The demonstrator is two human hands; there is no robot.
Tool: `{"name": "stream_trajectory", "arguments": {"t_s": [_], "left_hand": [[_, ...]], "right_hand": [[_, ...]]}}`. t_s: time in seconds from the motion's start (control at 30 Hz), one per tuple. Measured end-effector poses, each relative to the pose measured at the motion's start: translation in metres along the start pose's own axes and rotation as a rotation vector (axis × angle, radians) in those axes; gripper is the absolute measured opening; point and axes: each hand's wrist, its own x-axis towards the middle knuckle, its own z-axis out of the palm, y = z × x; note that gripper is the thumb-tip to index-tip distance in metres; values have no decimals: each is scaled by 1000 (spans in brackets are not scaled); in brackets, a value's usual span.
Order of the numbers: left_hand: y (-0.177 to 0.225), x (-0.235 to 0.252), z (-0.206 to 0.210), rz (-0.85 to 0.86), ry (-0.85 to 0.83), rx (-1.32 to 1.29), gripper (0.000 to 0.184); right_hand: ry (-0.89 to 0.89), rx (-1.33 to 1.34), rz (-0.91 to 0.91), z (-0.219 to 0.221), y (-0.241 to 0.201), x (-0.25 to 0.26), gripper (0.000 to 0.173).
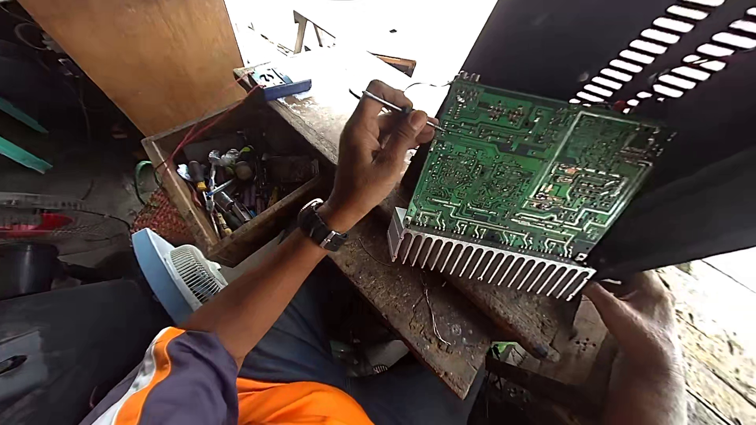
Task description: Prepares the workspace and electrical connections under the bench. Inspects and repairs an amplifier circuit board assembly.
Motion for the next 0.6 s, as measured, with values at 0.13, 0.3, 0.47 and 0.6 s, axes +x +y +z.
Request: {"name": "stream_trajectory", "arguments": {"t_s": [0.13,0.3,0.47,0.6], "left_hand": [[0,0,-1,15,-21,46,16],[-2,1,-4,27,-39,45,14],[-3,0,-4,39,-41,34,16],[-4,0,-5,39,-37,18,15]], "right_hand": [[10,25,0,0,-3,0,65],[28,16,3,2,2,3,65],[31,9,4,1,7,3,66],[37,2,7,2,7,4,63]]}}
